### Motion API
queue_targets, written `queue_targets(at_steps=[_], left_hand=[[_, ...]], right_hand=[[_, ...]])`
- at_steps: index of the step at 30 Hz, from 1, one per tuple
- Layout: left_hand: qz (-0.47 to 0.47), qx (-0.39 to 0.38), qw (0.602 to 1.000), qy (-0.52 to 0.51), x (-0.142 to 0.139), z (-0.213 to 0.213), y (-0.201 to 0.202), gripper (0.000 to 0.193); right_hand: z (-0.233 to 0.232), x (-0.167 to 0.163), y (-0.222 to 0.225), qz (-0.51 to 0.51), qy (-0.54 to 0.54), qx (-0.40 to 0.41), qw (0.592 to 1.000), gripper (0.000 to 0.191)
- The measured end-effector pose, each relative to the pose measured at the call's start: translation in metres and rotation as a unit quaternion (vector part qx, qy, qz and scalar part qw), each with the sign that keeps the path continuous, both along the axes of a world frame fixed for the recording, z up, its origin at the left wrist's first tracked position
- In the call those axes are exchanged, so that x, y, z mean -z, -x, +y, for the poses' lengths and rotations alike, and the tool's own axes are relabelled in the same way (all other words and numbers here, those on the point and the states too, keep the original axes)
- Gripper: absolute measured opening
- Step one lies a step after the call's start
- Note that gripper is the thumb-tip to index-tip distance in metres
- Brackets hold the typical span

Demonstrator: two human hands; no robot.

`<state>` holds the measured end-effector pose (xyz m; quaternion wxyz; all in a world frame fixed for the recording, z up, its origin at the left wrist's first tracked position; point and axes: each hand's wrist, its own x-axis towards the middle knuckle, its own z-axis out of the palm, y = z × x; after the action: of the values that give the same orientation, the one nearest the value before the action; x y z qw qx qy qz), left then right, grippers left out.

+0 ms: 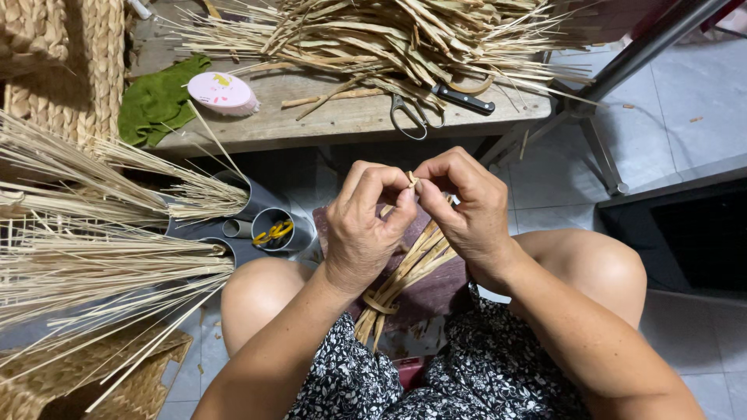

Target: The person sits on the floor and splits dried palm leaves into narrow strips by hand, tearing each leaf lengthwise and folding the pieces. The finished strips are gathered on a board on their lap and placed with a pile of processed leaves on the workbench.

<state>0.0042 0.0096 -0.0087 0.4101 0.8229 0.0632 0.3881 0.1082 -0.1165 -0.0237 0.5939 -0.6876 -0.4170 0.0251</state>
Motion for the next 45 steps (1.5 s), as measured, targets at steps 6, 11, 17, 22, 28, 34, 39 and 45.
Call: queue_targets(at_steps=[6, 11, 17, 22, 28, 34, 39, 45], left_hand=[[-0.017, -0.001, 0.999, -0.052, -0.001, -0.001, 0.002, 0.016], [-0.041, 0.04, 0.991, 0.121, -0.002, -0.005, 0.002, 0.014], [0.015, 0.033, 0.973, 0.227, -0.001, -0.002, 0.001, 0.008], [-0.033, 0.06, 0.97, 0.234, 0.012, 0.001, -0.016, 0.007], [-0.04, 0.014, 0.988, 0.149, 0.03, -0.005, -0.043, 0.012], [-0.111, 0.029, 0.988, 0.104, 0.041, -0.017, -0.063, 0.017], [-0.138, 0.011, 0.978, 0.154, 0.055, -0.018, -0.079, 0.019], [-0.071, -0.043, 0.965, 0.25, 0.063, -0.021, -0.094, 0.02]], right_hand=[[0.005, 0.003, 0.002, 0.208, -0.02, -0.024, 0.978, 0.006], [0.002, 0.003, -0.001, 0.278, -0.077, -0.063, 0.955, 0.007], [0.002, 0.002, 0.0, 0.299, -0.079, -0.092, 0.947, 0.006], [-0.001, -0.005, -0.01, 0.173, -0.045, -0.077, 0.981, 0.019], [-0.019, 0.008, -0.043, 0.085, 0.023, -0.031, 0.996, 0.003], [-0.016, 0.043, -0.085, 0.292, -0.106, -0.079, 0.947, 0.009], [-0.024, 0.059, -0.097, 0.398, -0.181, -0.14, 0.888, 0.012], [-0.026, 0.07, -0.106, 0.486, -0.152, -0.13, 0.851, 0.018]])
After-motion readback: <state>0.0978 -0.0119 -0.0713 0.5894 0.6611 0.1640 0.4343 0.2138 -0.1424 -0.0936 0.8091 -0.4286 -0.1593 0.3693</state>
